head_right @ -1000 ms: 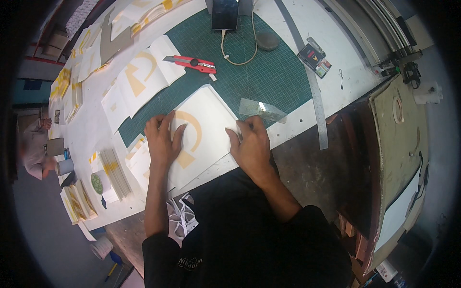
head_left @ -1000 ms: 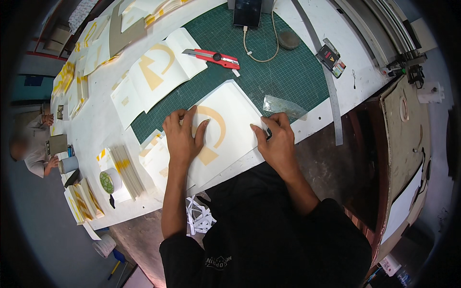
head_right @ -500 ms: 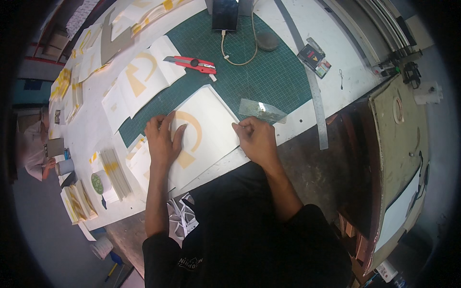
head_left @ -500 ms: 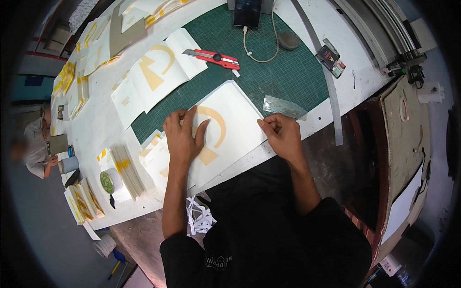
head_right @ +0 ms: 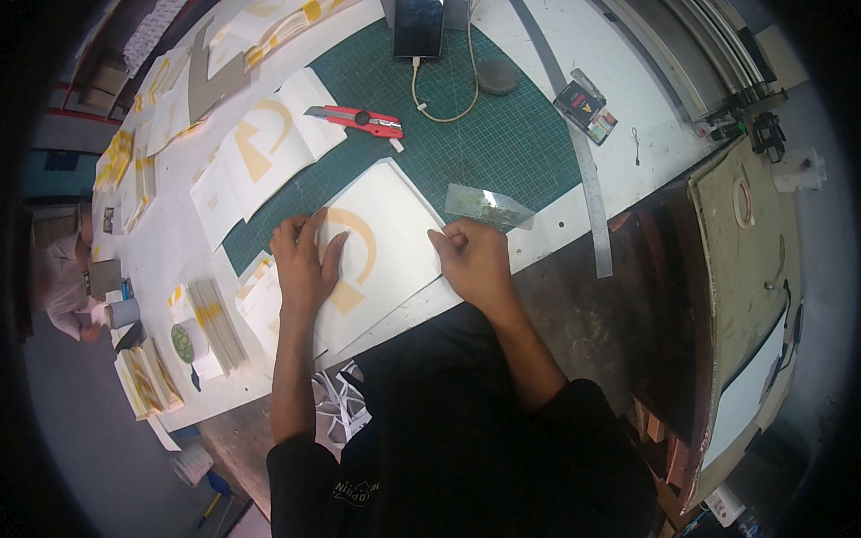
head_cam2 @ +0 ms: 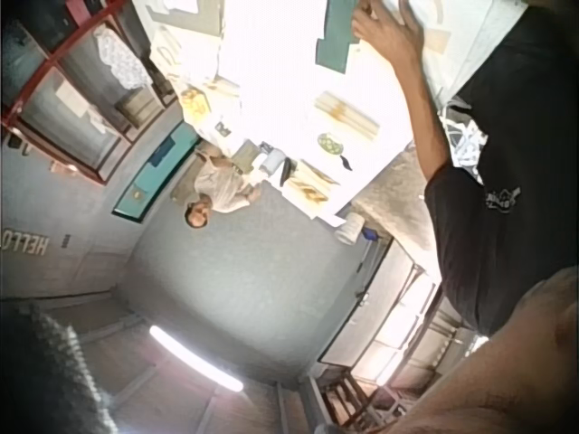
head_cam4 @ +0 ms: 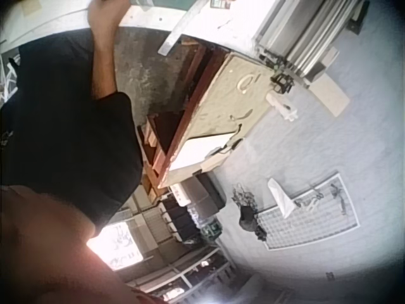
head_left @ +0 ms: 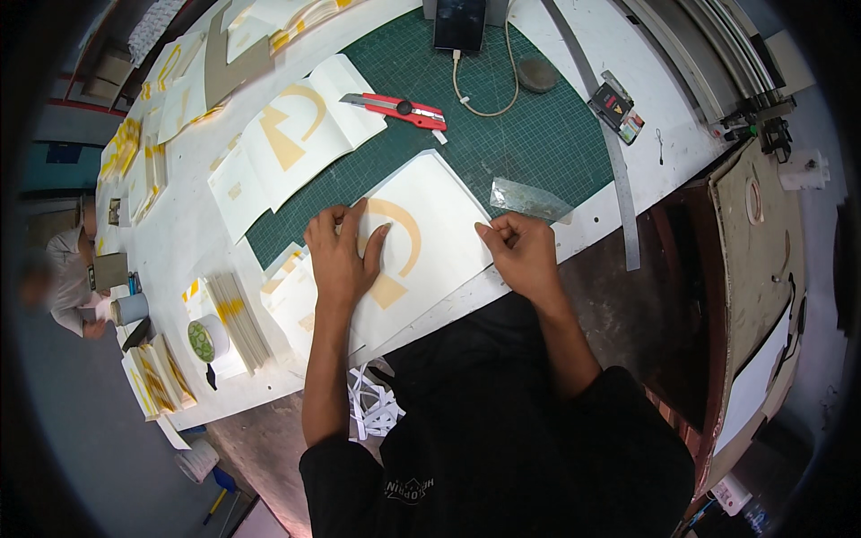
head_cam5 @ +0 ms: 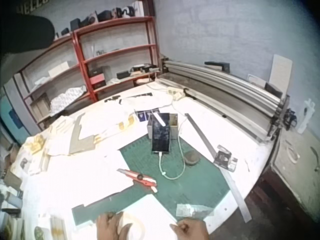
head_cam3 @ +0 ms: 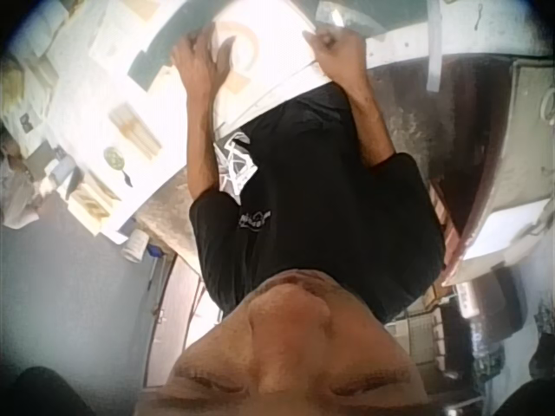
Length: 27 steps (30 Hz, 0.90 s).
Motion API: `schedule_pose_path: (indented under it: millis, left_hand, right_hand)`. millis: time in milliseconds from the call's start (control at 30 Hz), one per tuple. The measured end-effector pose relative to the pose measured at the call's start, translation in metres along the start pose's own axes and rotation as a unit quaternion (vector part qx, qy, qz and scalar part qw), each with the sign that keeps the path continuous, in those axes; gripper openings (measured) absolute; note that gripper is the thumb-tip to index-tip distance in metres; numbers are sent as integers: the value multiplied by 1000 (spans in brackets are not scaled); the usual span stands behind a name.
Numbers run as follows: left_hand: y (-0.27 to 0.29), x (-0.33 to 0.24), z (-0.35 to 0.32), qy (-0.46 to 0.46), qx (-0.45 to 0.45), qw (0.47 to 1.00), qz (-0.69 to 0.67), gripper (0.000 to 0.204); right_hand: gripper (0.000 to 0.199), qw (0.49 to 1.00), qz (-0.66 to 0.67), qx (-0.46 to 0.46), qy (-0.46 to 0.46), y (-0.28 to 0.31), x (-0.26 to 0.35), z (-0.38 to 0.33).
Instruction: The person assembles paper products by folding white sheets with yellow printed designs. They use a red utility knife to trim edges and a clear plastic scraper to smooth the folds on a green cutting mat. The person handles the sheets one at a time, stacking the finished items.
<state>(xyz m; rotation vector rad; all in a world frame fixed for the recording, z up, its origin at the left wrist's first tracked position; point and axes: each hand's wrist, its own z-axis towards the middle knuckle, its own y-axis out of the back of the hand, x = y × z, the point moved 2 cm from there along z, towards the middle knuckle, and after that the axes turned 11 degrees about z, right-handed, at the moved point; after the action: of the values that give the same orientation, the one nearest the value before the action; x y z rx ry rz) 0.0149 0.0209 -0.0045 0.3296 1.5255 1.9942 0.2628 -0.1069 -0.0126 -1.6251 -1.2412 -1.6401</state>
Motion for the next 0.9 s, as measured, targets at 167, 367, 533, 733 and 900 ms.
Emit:
schedule_pose_path:
  millis: [167, 367, 533, 733, 900]
  left_hand:
    - [1, 0, 0, -4, -1, 1000, -2, 47]
    - [0, 1, 0, -8, -12, 1000, 0, 48]
    - [0, 2, 0, -15, -16, 1000, 3, 49]
    - [-1, 3, -1, -14, -13, 1000, 2, 49]
    - [0, 3, 0, -17, -4, 1000, 5, 48]
  right_hand:
    - [20, 978, -135, -60, 147, -13, 9, -12]
    - [24, 973, -167, -51, 150, -15, 11, -14]
    - [27, 998, 2, 70, 10, 12, -2, 17]
    - [13, 973, -137, 14, 183, -2, 8, 2]
    - [16, 918, -266, 12, 294, -14, 11, -9]
